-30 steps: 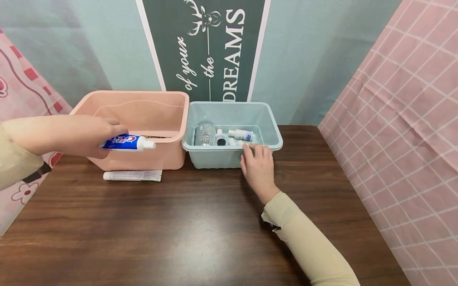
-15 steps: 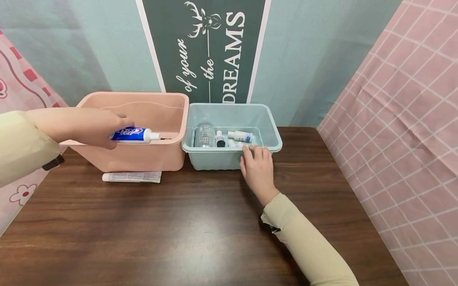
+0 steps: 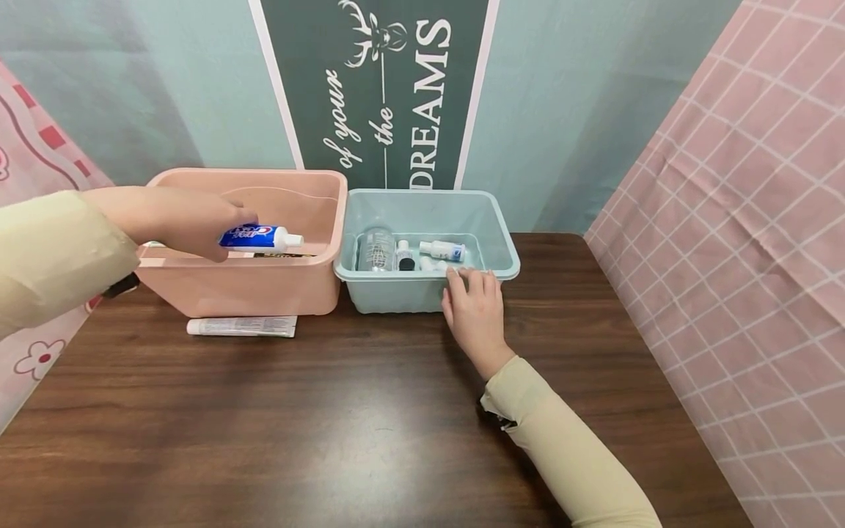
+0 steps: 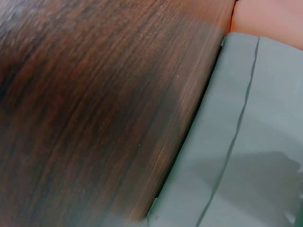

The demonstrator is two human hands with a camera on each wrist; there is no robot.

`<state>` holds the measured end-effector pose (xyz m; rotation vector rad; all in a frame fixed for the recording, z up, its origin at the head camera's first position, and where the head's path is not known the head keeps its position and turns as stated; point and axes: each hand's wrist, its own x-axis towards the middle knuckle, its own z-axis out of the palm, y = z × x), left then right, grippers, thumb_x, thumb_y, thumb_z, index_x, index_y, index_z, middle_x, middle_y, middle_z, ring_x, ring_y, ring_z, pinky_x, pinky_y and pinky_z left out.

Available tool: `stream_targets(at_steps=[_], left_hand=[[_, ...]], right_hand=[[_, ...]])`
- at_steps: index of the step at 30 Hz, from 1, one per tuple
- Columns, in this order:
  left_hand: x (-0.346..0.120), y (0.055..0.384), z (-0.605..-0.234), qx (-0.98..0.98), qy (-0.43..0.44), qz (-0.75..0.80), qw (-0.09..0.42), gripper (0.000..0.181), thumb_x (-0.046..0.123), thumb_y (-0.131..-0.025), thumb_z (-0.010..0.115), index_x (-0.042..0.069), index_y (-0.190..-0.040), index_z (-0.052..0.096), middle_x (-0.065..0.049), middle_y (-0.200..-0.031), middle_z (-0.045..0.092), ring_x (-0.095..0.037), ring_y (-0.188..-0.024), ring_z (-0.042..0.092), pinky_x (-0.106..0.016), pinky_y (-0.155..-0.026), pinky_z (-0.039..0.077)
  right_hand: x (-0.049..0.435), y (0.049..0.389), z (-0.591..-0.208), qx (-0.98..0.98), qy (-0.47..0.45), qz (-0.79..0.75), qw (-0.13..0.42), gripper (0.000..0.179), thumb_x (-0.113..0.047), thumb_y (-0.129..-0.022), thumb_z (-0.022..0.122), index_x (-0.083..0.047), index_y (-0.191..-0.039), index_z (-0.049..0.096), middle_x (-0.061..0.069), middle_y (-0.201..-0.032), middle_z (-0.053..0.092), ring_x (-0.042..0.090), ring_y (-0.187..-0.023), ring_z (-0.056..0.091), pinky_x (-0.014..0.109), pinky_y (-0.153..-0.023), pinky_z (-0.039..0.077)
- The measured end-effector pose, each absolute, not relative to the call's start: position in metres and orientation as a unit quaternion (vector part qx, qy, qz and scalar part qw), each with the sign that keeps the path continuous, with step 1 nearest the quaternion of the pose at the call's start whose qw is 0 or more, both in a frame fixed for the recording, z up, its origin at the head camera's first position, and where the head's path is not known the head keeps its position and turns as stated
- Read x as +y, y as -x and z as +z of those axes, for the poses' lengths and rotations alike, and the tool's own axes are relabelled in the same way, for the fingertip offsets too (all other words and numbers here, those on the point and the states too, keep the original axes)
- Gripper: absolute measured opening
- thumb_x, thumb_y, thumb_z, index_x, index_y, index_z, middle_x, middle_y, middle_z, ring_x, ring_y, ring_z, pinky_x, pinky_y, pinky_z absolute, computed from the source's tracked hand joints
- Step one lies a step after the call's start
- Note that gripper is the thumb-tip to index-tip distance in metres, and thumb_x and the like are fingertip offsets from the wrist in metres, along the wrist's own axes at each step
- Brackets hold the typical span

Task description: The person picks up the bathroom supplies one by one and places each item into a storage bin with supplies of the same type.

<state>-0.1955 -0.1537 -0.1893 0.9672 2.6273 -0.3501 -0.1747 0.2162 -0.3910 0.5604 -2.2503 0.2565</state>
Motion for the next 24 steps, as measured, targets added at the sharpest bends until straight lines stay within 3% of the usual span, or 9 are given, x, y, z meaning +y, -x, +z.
stream_targets(at_steps=[4, 11, 24], left_hand=[[-0.153, 0.201, -0.191, 0.919, -0.338, -0.133, 0.157, 0.02, 0.01, -0.077, 0.066, 0.009, -0.096, 0.06, 0.001, -0.08, 0.055, -0.015, -0.072, 0.05, -0.031, -0.066, 0.041], [-0.15, 0.21, -0.19, 0.923, -0.311, -0.114, 0.194, 0.031, 0.008, -0.079, 0.062, 0.005, -0.109, 0.057, -0.002, -0.094, 0.059, -0.019, -0.079, 0.051, -0.034, -0.069, 0.043], [-0.146, 0.233, -0.193, 0.93, -0.298, -0.083, 0.201, 0.035, 0.008, -0.077, 0.063, 0.0, -0.109, 0.052, -0.011, -0.095, 0.057, -0.024, -0.081, 0.051, -0.04, -0.076, 0.042]], right_hand=[[0.217, 0.175, -0.392, -0.886, -0.222, 0.098, 0.395, 0.031, -0.014, -0.086, 0.057, 0.002, -0.112, 0.059, 0.021, -0.105, 0.052, 0.04, -0.088, 0.047, 0.056, -0.091, 0.037], [0.218, 0.177, -0.394, -0.881, -0.223, 0.098, 0.404, 0.031, -0.013, -0.084, 0.06, 0.001, -0.112, 0.059, 0.021, -0.105, 0.053, 0.041, -0.088, 0.048, 0.056, -0.091, 0.037], [0.219, 0.176, -0.395, -0.885, -0.22, 0.097, 0.399, 0.031, -0.014, -0.085, 0.058, 0.0, -0.113, 0.059, 0.02, -0.106, 0.053, 0.04, -0.09, 0.048, 0.055, -0.092, 0.037]])
